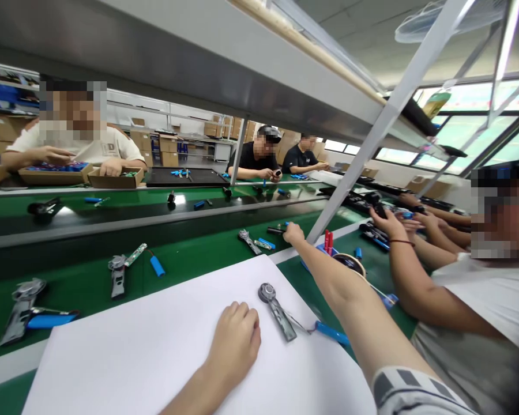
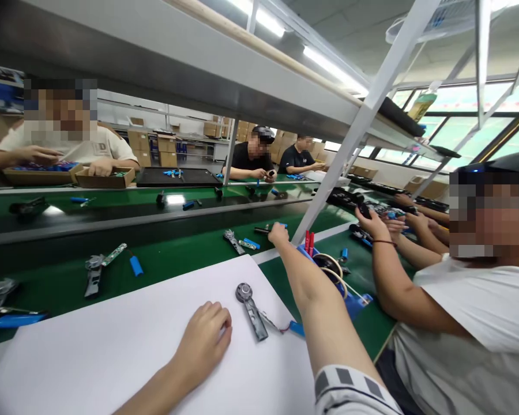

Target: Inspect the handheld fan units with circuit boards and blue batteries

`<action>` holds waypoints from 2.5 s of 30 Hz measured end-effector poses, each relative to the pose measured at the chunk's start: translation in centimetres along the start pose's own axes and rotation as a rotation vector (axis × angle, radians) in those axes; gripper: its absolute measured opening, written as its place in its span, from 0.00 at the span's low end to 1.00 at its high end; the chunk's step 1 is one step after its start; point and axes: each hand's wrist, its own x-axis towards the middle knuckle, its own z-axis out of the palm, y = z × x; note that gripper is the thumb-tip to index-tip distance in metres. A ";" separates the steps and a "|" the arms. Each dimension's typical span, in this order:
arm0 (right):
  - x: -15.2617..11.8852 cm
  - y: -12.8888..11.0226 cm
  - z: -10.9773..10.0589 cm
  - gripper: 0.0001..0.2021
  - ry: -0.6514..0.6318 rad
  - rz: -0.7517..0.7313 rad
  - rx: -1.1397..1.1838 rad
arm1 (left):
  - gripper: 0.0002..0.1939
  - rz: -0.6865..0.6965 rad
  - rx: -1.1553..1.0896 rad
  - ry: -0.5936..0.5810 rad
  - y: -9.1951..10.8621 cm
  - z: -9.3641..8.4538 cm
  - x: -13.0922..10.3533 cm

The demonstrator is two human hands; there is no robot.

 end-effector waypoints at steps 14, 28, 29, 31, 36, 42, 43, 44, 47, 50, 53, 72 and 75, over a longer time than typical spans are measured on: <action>-3.9 -2.0 -0.1 0.17 -0.099 -0.222 -0.028 | 0.07 -0.031 -0.163 0.044 -0.1 -0.6 -0.2; -16.5 -10.1 -19.7 0.15 0.273 -0.566 -0.030 | 0.13 -0.010 -0.305 0.309 0.2 -15.4 -0.7; -18.8 -10.6 -20.5 0.14 0.232 -0.633 0.018 | 0.18 0.004 -0.298 0.384 0.5 -16.4 -1.2; -23.3 -11.7 -21.3 0.13 0.075 -0.811 0.163 | 0.31 0.043 -0.305 0.464 1.2 -18.3 -2.2; -30.3 -14.1 -20.7 0.09 -0.271 -1.128 0.593 | 0.21 0.093 -0.439 0.292 2.6 -21.7 -4.4; -30.6 -15.2 -14.9 0.21 -0.450 -1.149 1.382 | 0.15 0.061 -0.576 0.510 2.9 -23.1 -5.7; -30.4 -15.2 -13.5 0.26 -0.546 -1.165 1.427 | 0.15 0.060 -0.569 0.572 2.9 -23.2 -5.9; -30.2 -15.3 -12.1 0.29 -0.686 -1.206 1.402 | 0.15 0.049 -0.551 0.629 2.9 -23.3 -6.1; -30.3 -15.8 -7.8 0.32 -1.064 -1.367 1.127 | 0.14 -0.029 -0.492 0.755 2.6 -23.3 -6.3; -31.0 -16.7 -5.1 0.25 -1.037 -1.261 1.200 | 0.14 -0.116 -0.495 0.802 1.9 -23.4 -6.0; -31.2 -16.9 -4.8 0.21 -0.709 -1.089 1.366 | 0.16 -0.206 -0.588 0.841 1.1 -23.6 -5.6; -30.5 -14.5 -8.7 0.16 -0.553 -1.142 1.403 | 0.17 -0.024 -1.094 0.420 2.2 -22.3 -4.7; -30.8 -14.5 -9.2 0.15 -0.682 -1.082 1.475 | 0.15 0.009 -1.236 0.339 1.8 -22.6 -5.0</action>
